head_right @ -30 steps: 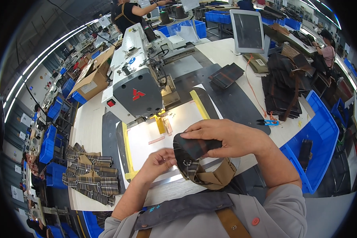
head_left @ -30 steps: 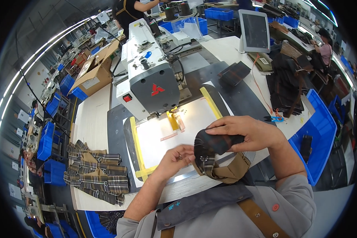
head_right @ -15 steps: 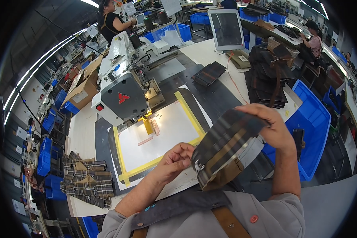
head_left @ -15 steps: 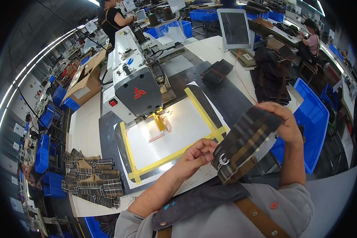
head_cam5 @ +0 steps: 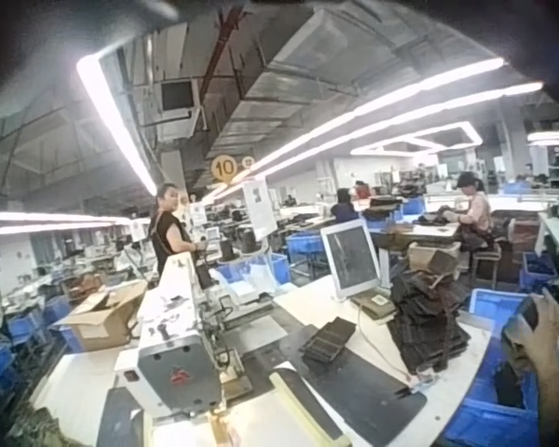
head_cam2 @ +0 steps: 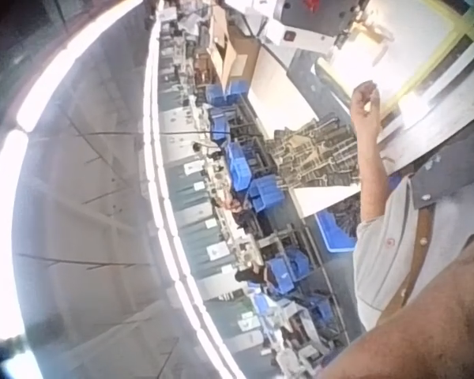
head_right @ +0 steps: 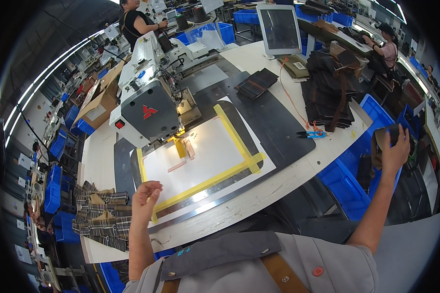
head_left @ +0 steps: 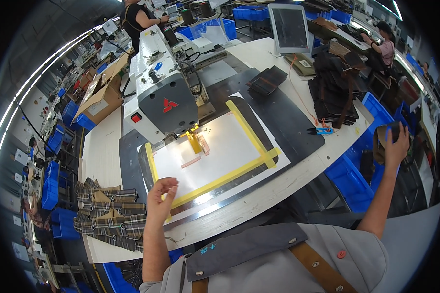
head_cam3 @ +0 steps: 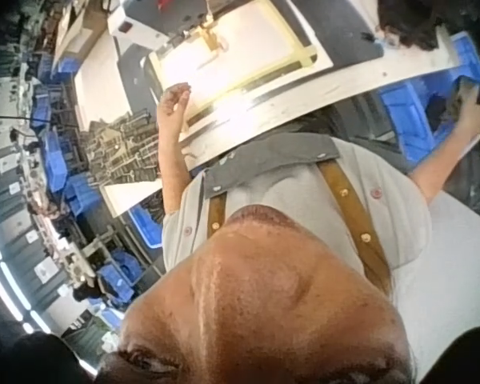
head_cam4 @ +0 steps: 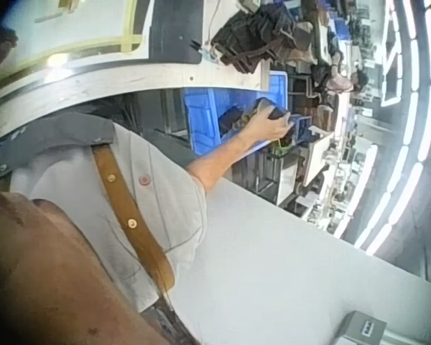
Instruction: Sewing fabric straps using an industrial sewing machine.
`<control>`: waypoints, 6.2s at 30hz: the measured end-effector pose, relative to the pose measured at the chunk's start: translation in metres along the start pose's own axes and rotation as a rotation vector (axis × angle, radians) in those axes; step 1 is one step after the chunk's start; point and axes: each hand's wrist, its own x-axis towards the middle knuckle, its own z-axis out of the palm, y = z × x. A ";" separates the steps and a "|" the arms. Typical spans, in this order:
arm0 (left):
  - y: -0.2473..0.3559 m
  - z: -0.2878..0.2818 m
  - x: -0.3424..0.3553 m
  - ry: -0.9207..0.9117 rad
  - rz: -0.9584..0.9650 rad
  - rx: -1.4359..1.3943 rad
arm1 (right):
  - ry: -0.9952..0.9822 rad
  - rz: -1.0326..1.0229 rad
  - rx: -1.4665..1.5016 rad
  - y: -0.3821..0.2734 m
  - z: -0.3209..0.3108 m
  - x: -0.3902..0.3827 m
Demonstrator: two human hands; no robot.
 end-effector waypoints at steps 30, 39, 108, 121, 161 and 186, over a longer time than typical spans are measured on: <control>-0.041 -0.225 -0.053 0.061 -0.240 1.012 | -1.044 -0.907 1.308 -0.442 0.014 -0.163; -0.040 -0.223 -0.075 -0.025 -0.193 1.029 | -0.920 -0.943 1.385 -0.439 0.025 -0.163; -0.041 0.007 0.147 0.094 -0.178 0.698 | -0.743 -1.123 1.213 -0.474 0.097 -0.153; -0.037 0.016 0.142 0.095 0.047 0.730 | -0.764 -1.129 1.223 -0.472 0.092 -0.150; -0.048 0.050 0.127 0.081 0.249 0.392 | -0.726 -1.132 1.131 -0.473 0.095 -0.144; -0.054 0.052 0.135 0.120 -0.009 0.196 | -0.745 -0.888 1.317 -0.474 0.110 -0.147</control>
